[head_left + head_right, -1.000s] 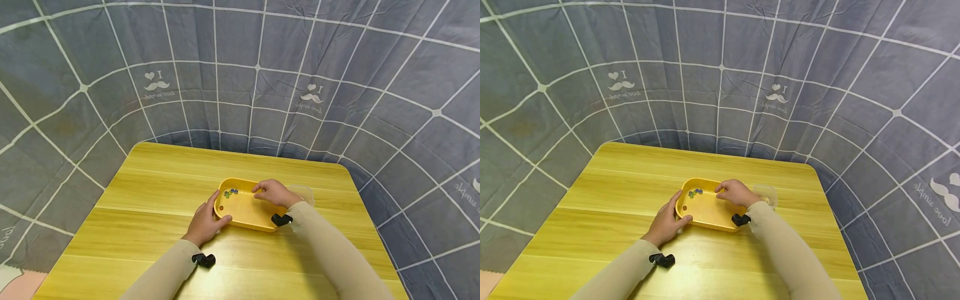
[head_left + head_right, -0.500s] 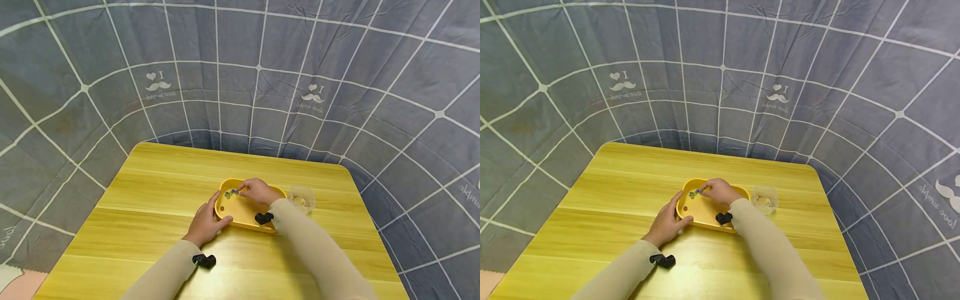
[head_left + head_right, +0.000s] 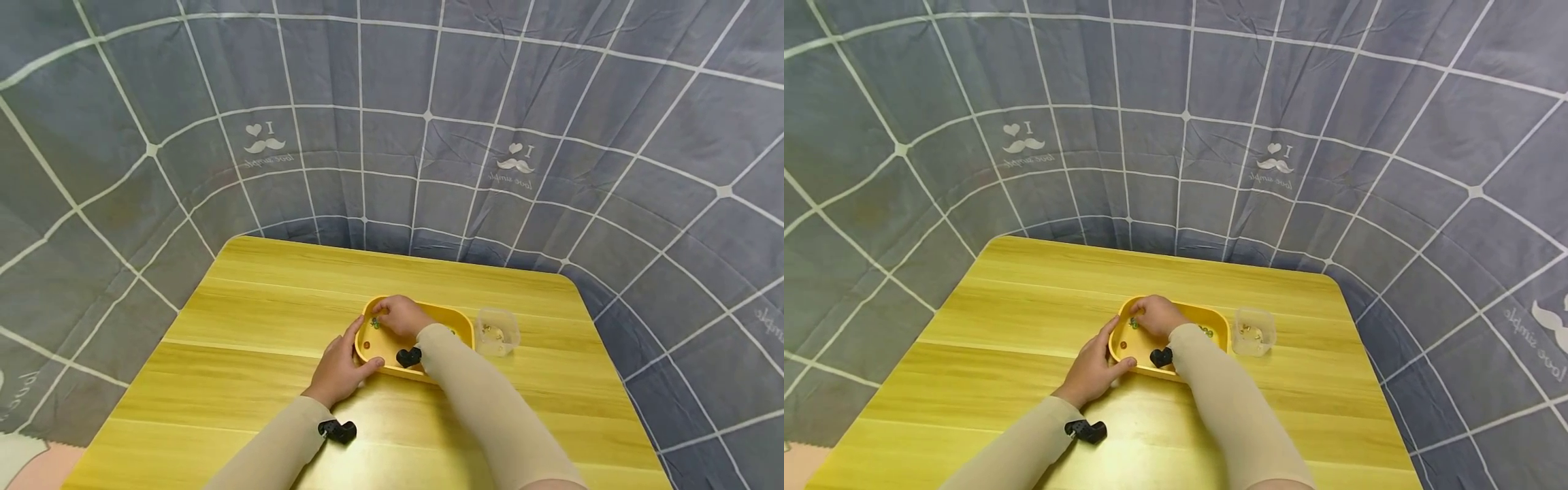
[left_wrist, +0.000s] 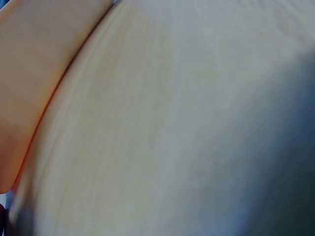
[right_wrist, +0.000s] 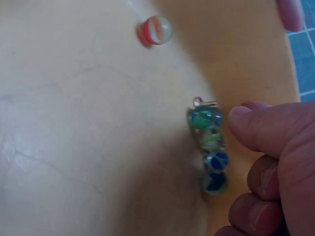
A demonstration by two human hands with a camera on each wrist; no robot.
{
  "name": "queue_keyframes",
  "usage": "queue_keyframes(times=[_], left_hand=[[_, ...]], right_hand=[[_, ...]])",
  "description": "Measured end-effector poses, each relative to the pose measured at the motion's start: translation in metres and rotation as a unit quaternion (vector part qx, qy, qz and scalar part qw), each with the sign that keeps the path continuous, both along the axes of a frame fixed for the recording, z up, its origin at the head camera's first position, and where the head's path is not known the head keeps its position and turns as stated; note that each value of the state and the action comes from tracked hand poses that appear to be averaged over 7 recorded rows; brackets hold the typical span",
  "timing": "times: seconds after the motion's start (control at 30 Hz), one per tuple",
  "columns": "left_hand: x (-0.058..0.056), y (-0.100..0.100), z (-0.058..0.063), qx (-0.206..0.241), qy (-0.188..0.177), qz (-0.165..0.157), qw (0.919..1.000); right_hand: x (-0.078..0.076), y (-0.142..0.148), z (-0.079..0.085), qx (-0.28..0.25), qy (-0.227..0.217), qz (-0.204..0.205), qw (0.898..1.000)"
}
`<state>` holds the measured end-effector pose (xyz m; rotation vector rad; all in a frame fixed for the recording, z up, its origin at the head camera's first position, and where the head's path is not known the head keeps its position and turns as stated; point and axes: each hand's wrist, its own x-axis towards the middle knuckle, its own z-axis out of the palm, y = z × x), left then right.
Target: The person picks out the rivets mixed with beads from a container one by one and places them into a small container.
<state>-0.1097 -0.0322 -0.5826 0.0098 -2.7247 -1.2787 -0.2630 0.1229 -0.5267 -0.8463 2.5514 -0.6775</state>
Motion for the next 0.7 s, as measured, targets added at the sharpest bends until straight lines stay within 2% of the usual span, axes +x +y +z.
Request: queue_keyframes(times=[0.23,0.7], left_hand=[[0.0,0.005,0.004,0.003,0.002,-0.001,1.0],[-0.004,0.009,0.003,0.003,-0.008,0.008,0.9999]], right_hand=[[-0.001,0.002,-0.011,0.01,0.041,0.009,0.999],[-0.004,0.006,-0.017,0.013,0.046,0.004,0.999]])
